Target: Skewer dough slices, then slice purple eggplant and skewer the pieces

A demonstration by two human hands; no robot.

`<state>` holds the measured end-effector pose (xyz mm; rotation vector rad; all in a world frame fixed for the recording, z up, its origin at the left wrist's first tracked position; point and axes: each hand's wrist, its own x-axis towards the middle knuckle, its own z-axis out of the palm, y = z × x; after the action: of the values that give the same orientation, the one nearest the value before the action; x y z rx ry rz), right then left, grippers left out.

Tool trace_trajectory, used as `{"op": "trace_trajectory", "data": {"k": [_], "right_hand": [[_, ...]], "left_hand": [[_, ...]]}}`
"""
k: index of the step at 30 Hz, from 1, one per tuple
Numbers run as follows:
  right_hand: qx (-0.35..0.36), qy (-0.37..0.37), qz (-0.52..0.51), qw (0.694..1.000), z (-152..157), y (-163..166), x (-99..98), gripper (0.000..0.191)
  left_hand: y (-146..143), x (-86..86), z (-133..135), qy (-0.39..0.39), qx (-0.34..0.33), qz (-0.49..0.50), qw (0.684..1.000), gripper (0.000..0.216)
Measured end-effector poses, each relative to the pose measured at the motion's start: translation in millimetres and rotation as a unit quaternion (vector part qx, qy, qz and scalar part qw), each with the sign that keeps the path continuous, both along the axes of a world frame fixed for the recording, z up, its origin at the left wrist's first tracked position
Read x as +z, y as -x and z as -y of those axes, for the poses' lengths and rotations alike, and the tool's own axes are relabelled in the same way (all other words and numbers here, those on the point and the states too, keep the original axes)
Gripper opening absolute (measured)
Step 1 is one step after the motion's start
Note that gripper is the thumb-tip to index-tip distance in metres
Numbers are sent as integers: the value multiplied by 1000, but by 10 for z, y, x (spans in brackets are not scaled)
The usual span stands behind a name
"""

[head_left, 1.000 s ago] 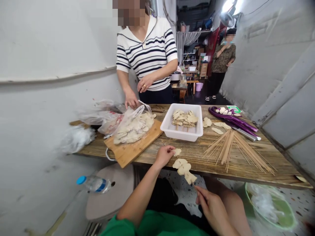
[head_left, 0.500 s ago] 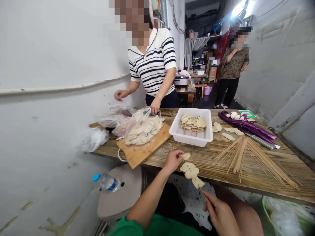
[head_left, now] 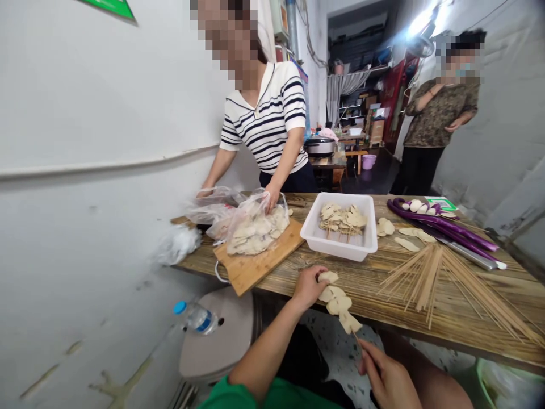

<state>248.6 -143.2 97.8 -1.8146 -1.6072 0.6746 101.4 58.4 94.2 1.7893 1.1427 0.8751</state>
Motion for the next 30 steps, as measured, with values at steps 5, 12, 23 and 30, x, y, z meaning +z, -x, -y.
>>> {"op": "trace_trajectory", "data": {"k": [5, 12, 23, 30], "right_hand": [[20, -7, -4, 1000, -9, -71, -84, 42], [-13, -43, -1, 999, -86, 5, -72, 41], [-45, -45, 17, 998, 11, 124, 121, 42], [-47, -85, 5, 995, 32, 88, 116, 43]], "left_hand": [[-9, -9, -2, -5, 7, -22, 1000, 35], [-26, -75, -21, 22, 4, 19, 1000, 38], [-65, 11, -41, 217, 30, 161, 962, 21], [-106, 117, -36, 295, 52, 241, 923, 23]]}}
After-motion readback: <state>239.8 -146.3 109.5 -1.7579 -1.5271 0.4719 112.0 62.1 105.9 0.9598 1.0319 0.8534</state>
